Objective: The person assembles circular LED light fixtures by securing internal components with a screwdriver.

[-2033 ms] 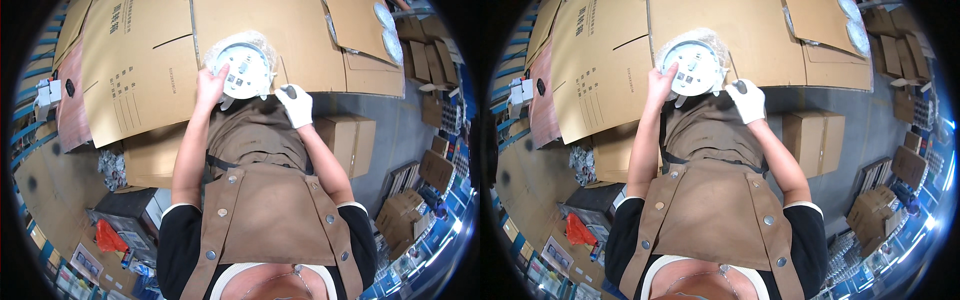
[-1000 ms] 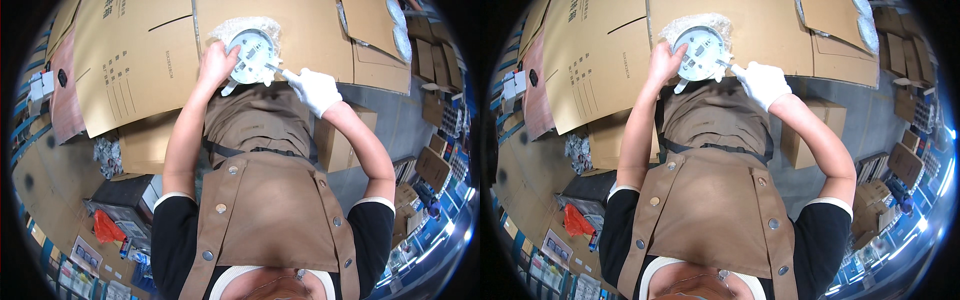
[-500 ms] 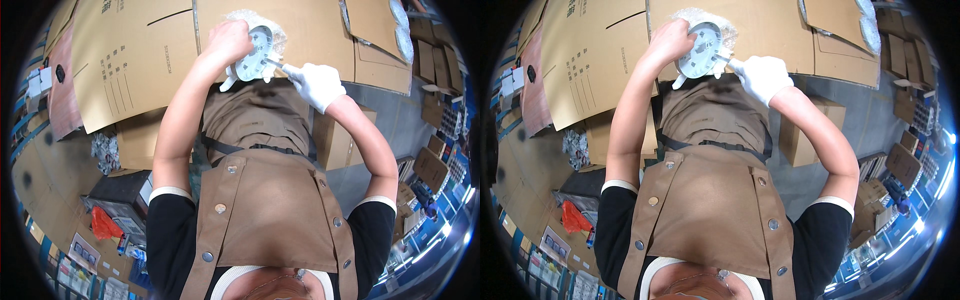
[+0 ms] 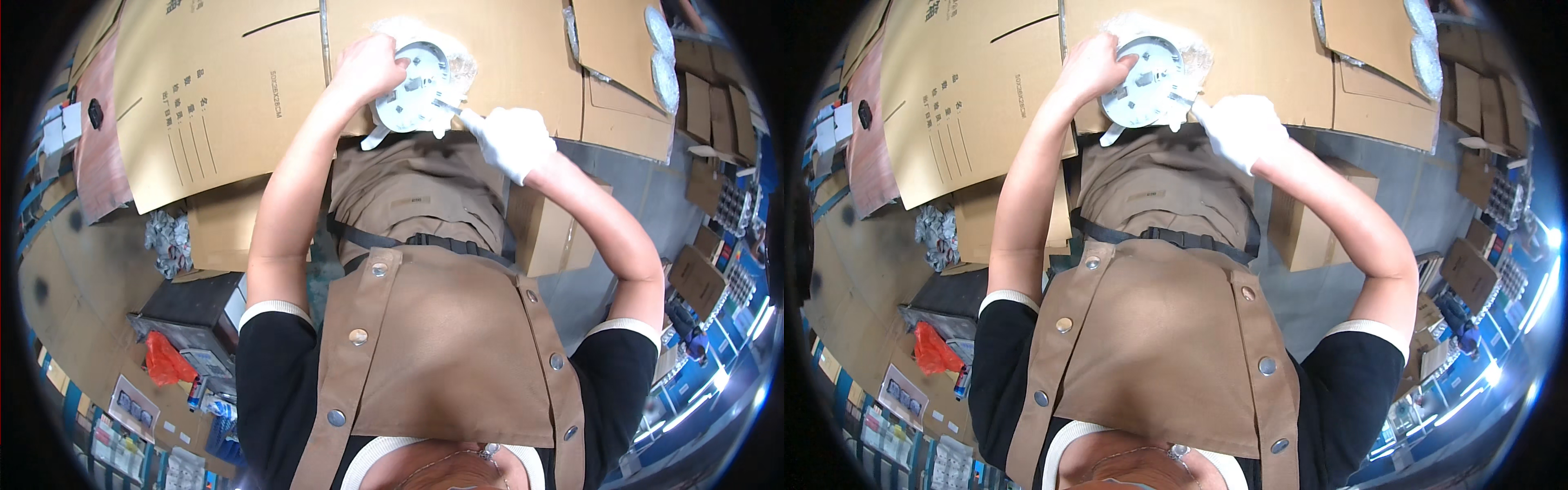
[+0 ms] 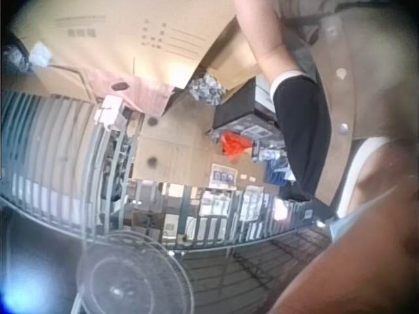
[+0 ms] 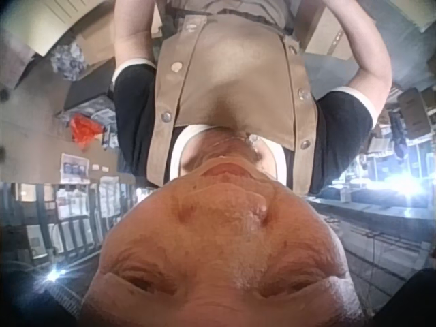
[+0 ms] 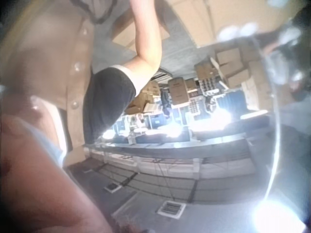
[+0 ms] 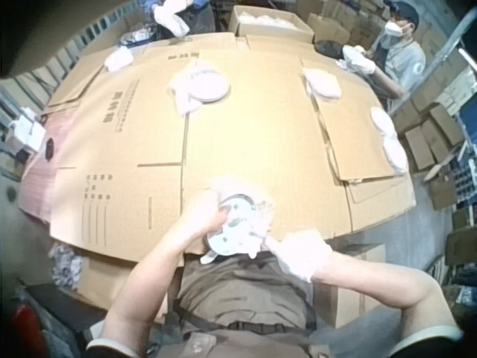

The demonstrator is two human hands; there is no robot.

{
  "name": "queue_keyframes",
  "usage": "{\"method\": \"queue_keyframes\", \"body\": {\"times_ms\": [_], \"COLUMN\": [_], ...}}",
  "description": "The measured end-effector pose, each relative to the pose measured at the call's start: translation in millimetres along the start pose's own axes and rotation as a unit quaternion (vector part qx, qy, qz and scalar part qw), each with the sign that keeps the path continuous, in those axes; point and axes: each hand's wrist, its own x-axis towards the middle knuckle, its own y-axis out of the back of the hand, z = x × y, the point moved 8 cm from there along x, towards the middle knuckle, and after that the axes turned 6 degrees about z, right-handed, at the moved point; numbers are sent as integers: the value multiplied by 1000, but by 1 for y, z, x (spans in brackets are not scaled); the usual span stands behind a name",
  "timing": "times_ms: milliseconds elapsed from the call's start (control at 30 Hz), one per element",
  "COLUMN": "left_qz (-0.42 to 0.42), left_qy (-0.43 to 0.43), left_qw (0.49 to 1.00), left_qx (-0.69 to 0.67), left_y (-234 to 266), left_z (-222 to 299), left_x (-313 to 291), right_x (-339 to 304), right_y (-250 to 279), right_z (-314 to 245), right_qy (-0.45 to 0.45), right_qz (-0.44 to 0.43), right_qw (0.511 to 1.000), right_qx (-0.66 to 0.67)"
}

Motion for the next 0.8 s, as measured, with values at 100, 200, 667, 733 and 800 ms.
{"method": "queue_keyframes", "body": {"times_ms": [100,200,667,733,800], "left_qz": [2,0,41,46,30], "left_qy": [18,10,-25,-11,29], "left_qw": [1000,1000,999,999,999], "left_qx": [-13,-3,17,0,-6], "left_y": [-3,-2,2,2,0], "left_z": [-4,-3,10,3,-7], "left_x": [4,5,-9,-5,-3], "right_x": [-25,-27,12,2,-18], "right_y": [-28,-34,14,-1,-23], "right_z": [6,9,-8,-1,4], "right_qy": [28,47,-10,-14,-21], "right_qz": [110,171,-55,-27,80], "right_qw": [991,982,998,999,996], "right_qx": [-65,-70,-25,-12,-25]}}
